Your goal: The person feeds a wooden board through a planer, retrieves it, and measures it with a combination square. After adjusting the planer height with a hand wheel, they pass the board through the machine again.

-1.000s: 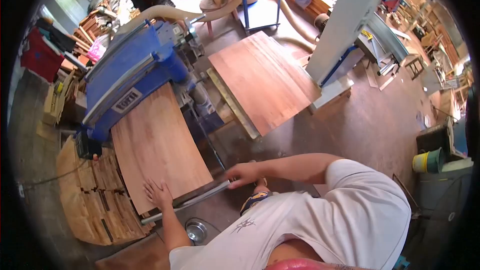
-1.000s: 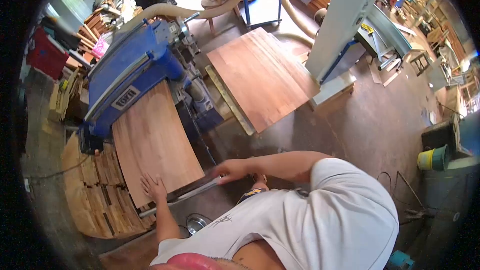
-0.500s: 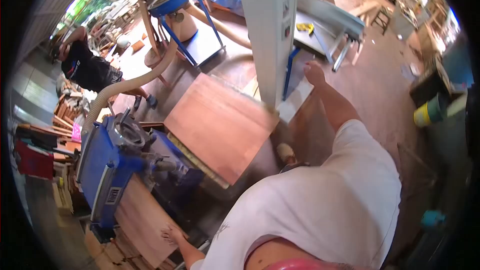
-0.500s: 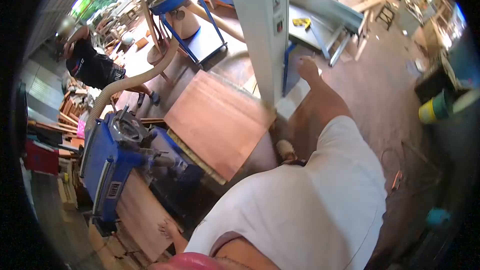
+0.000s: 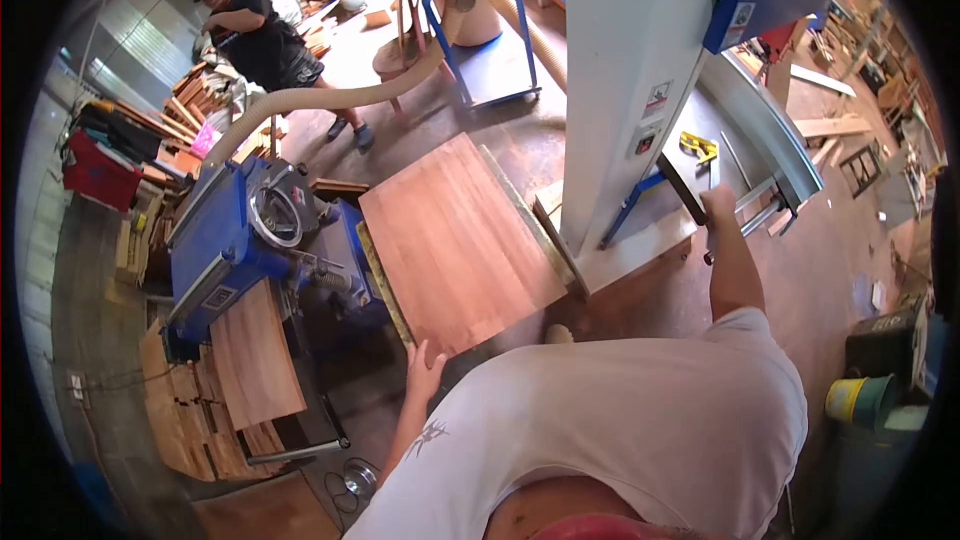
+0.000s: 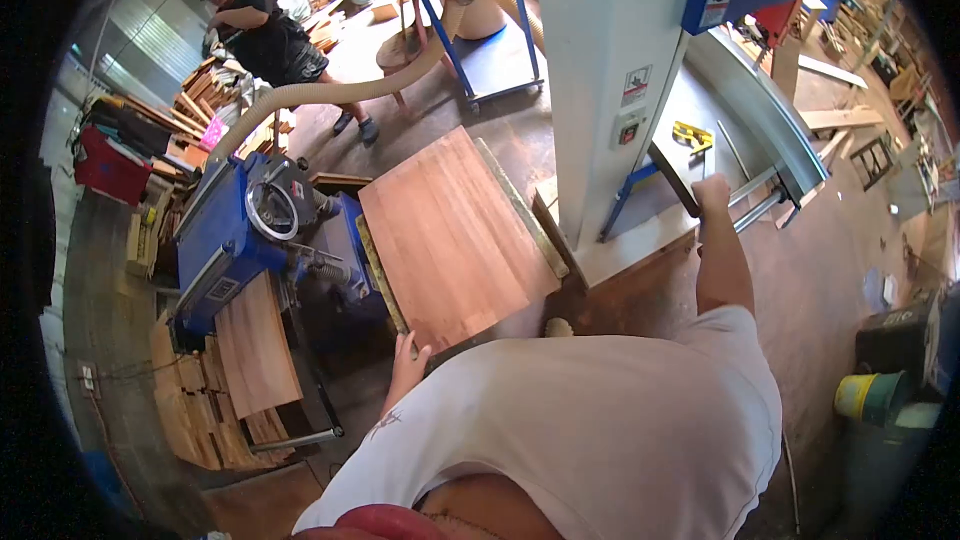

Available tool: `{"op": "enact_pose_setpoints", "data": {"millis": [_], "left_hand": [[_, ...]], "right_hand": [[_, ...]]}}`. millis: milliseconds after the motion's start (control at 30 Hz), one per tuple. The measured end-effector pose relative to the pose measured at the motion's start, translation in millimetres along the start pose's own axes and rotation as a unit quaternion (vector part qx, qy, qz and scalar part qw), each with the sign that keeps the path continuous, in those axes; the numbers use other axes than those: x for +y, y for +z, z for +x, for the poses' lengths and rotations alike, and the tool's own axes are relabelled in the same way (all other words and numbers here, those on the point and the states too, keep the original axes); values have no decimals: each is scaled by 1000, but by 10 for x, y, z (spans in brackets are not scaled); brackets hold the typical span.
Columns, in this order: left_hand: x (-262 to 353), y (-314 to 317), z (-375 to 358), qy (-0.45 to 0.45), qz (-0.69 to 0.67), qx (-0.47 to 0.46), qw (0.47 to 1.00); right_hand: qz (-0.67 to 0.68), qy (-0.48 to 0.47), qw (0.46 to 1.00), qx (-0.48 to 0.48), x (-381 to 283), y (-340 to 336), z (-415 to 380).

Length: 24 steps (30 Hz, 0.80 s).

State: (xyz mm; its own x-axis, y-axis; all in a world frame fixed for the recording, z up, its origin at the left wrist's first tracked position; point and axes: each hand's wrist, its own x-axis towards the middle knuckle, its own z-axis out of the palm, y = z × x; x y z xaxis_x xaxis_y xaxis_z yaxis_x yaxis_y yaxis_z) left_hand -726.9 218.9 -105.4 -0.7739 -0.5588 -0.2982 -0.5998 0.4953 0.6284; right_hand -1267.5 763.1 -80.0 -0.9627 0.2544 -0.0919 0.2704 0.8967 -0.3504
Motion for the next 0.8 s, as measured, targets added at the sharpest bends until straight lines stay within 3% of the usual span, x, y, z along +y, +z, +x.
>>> {"op": "enact_pose_setpoints", "data": {"millis": [100,133,167,200,233,267,300,333,367,400,467,500,567,600,667,700,733,800], "left_hand": [[534,90,113,61,-8,-4,998],[615,146,224,59,-11,-5,998],[662,224,350,104,-61,-18,993],[719,284,427,147,-110,-34,983],[892,316,479,107,-173,-68,977],[1108,331,528,67,-234,-104,964],[1335,303,571,84,-251,-133,955],[1608,256,626,103,-269,-159,944],[1923,185,645,141,-277,-175,934],[2255,89,624,178,-285,-187,923],[2951,-143,478,218,-356,-197,887],[3127,-167,460,215,-358,-188,889],[3340,-257,434,332,-476,-147,801],[3390,-377,389,330,-476,-134,804],[3458,-616,268,293,-482,-99,820],[3495,-684,198,303,-476,-28,825],[3442,-786,160,298,-476,-15,827],[3289,-981,107,285,-462,19,840]], "right_hand": [[153,17,988,-3,209,-66,-378],[118,-43,992,27,300,53,-524],[311,-9,949,-53,387,203,-772],[346,-41,936,-52,408,402,-1030],[211,-246,942,84,639,979,-1091],[452,-42,877,-158,70,465,-1794],[146,-186,948,-213,-280,188,-2135],[430,35,849,-305,-630,264,-2511],[436,-355,783,-266,-535,570,-2545],[567,-26,691,-448,-1208,-183,-3070],[549,-200,624,-519,-1561,-135,-3169],[545,-204,620,-526,-1746,-171,-3189],[542,-271,480,-634,-2112,-342,-3251],[537,-274,473,-642,-2250,-388,-3305],[476,-370,496,-625,-2476,-516,-3433],[454,-347,504,-647,-2590,-789,-3531],[447,-350,496,-656,-2657,-744,-3561],[406,-496,471,-606,-2807,-633,-3553]]}}
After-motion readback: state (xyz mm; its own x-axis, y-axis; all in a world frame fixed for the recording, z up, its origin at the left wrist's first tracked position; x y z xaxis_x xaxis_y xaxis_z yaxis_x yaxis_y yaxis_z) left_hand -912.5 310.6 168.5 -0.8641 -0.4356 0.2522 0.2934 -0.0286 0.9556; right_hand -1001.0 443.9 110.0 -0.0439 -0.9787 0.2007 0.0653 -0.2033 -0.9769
